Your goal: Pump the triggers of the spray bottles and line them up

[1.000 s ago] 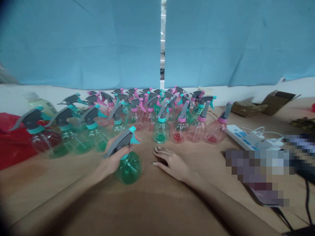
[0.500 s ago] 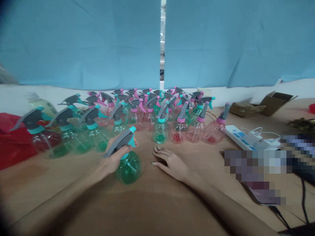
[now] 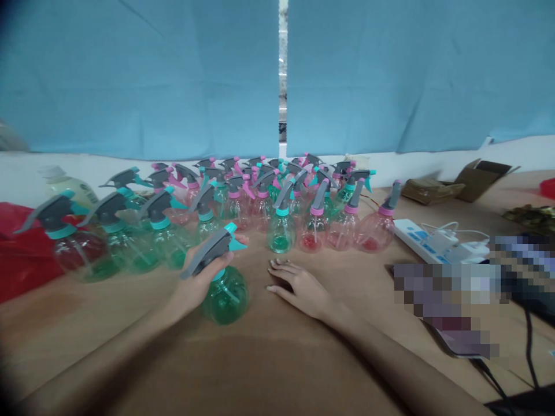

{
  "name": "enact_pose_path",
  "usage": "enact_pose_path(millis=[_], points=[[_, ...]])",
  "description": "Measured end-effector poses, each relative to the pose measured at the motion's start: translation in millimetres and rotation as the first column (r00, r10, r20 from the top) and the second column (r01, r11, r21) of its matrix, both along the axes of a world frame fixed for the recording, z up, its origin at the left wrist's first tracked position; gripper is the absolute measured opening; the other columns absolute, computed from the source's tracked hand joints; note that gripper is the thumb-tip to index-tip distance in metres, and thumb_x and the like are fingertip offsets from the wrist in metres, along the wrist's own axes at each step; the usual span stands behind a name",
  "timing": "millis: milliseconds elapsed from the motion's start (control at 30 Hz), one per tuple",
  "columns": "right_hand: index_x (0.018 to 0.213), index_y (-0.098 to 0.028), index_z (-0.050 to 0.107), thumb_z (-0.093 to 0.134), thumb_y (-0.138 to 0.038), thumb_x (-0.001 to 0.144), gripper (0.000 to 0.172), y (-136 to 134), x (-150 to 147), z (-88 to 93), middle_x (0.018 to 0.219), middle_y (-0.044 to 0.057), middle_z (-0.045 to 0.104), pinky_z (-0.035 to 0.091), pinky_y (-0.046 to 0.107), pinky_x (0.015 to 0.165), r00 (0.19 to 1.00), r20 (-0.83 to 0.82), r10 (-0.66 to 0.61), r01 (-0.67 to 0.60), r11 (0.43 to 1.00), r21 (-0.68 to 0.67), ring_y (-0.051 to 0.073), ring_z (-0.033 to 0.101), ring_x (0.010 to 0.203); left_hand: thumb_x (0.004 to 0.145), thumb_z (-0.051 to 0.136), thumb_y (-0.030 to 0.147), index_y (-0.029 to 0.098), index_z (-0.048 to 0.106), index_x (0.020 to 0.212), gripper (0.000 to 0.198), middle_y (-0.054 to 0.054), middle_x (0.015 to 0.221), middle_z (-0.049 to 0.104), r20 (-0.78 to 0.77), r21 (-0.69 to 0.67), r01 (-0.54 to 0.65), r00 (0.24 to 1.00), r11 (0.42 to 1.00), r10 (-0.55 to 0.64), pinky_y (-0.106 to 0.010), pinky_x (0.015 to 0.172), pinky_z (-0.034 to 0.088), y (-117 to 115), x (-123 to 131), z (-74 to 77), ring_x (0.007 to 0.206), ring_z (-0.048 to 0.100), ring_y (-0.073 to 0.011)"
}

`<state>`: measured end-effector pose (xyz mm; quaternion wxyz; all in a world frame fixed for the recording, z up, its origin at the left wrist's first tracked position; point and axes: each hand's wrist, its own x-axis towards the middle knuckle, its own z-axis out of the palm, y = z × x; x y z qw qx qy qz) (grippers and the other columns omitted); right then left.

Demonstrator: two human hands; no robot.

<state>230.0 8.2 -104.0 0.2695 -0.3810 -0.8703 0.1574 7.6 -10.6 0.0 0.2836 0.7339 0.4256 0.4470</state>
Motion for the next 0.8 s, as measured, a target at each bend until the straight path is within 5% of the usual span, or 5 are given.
enact_pose_path(millis=[333, 567, 800], points=[[0.128, -0.027, 0.049, 0.048, -0.048, 0.086, 0.046, -17, -10, 18.7, 0.132, 0.005, 0.052, 0.038, 0.046, 0.102, 0.999, -0.035, -0.031, 0.029, 0.999, -0.046, 0.023, 0.047, 0.122, 0.082, 0.048, 0.027, 0.017, 0.061, 0.091, 0.019, -0.001, 0.074, 0.06, -0.082, 0.05, -0.062, 0.994, 0.997, 0.066, -0.027, 0.065, 0.042, 0, 2, 0.2, 0.07, 0.054, -0.0153], [0.131, -0.025, 0.039, 0.055, -0.056, 0.078, 0.063, -55, -50, 52.6, 0.126, 0.01, 0.054, 0.045, 0.047, 0.092, 0.988, -0.107, -0.108, 0.106, 0.994, -0.017, 0.029, 0.051, 0.114, 0.081, 0.048, 0.024, 0.017, 0.06, 0.09, 0.016, 0.001, 0.071, 0.059, -0.09, 0.121, -0.094, 0.99, 0.988, 0.105, -0.025, 0.061, 0.043, -5, 6, -0.3, 0.063, 0.053, -0.0124], [0.129, -0.017, 0.036, 0.056, -0.056, 0.075, 0.07, -55, -92, 61.0, 0.116, 0.017, 0.056, 0.047, 0.048, 0.084, 0.961, -0.16, -0.223, 0.238, 0.968, 0.08, 0.034, 0.054, 0.107, 0.085, 0.05, 0.038, 0.019, 0.058, 0.097, 0.024, -0.004, 0.085, 0.065, -0.076, 0.071, -0.016, 0.997, 0.997, 0.022, -0.029, 0.07, 0.046, -12, 4, 6.3, 0.078, 0.061, -0.0171]])
